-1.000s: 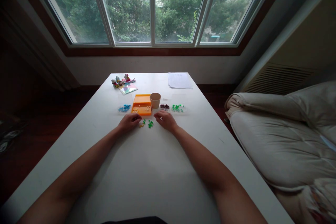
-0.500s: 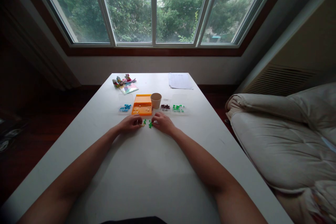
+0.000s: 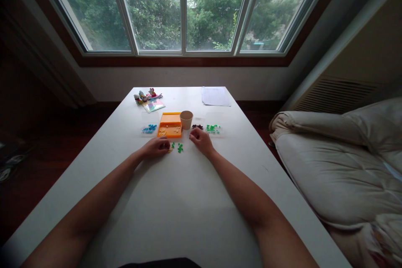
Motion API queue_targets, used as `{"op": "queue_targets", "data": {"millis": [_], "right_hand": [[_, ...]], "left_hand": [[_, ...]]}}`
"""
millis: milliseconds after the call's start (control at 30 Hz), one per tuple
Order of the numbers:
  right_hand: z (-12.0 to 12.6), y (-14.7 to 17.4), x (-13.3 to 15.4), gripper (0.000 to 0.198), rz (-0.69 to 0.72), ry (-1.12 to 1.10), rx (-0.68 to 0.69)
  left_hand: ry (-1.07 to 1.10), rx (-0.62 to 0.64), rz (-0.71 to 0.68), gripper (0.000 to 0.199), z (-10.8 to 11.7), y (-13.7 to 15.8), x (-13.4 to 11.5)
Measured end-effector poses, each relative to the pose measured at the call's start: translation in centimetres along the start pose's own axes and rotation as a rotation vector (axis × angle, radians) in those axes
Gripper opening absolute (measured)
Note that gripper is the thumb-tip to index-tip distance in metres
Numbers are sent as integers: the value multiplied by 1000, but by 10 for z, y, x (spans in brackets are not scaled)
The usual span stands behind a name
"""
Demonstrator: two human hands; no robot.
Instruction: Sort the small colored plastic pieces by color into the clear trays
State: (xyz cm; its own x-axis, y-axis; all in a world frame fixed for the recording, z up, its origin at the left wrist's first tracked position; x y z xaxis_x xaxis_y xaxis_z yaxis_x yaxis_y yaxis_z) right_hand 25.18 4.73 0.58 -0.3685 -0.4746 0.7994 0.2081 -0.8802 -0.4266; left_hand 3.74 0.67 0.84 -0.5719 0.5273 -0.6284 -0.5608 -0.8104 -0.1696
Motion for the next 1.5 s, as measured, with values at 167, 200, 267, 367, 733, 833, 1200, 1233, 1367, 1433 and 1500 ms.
{"op": "queue_targets", "data": {"millis": [167, 200, 267, 367, 733, 833, 1200, 1233, 1367, 1433, 1500], "right_hand": [[25, -6, -26, 19, -129, -213, -208], [31, -6, -30, 20, -140, -216, -262], [42, -5, -38, 21, -159, -186, -360], [57, -3, -47, 21, -178, -93, -467], [79, 3, -70, 32, -249, -221, -700], [80, 4, -70, 36, -249, -240, -713], [64, 3, -54, 24, -209, -130, -574], [62, 3, -53, 23, -208, -125, -558], [56, 2, -50, 23, -203, -108, -509], [55, 1, -49, 24, -202, -99, -493], [53, 1, -48, 24, -203, -96, -479]], "left_hand": [[83, -12, 32, 12, 1, -1, 5], [99, -18, 41, 13, 1, -1, 6], [128, -38, 57, 13, 1, -1, 10], [161, -89, 89, 14, 3, -1, 17], [340, -275, 132, 12, 10, -2, 39], [395, -279, 119, 12, 10, -3, 42], [486, -385, 167, 20, 8, -4, 59], [503, -404, 177, 21, 9, -4, 59], [584, -449, 210, 27, 12, -1, 58], [612, -463, 212, 35, 14, 0, 57], [627, -464, 201, 44, 15, 0, 56]]}}
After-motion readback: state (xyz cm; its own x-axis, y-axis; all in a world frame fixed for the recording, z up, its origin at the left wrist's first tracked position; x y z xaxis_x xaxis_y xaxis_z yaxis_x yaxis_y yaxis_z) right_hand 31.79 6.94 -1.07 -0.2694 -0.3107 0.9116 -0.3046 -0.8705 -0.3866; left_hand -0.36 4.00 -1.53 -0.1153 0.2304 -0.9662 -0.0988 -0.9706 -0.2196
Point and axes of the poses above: each hand's wrist, its own y-axis away from the middle knuckle, its own z-axis out of the back of the hand, x = y × z, the point moved 9 cm from there along -y, towards the middle knuckle
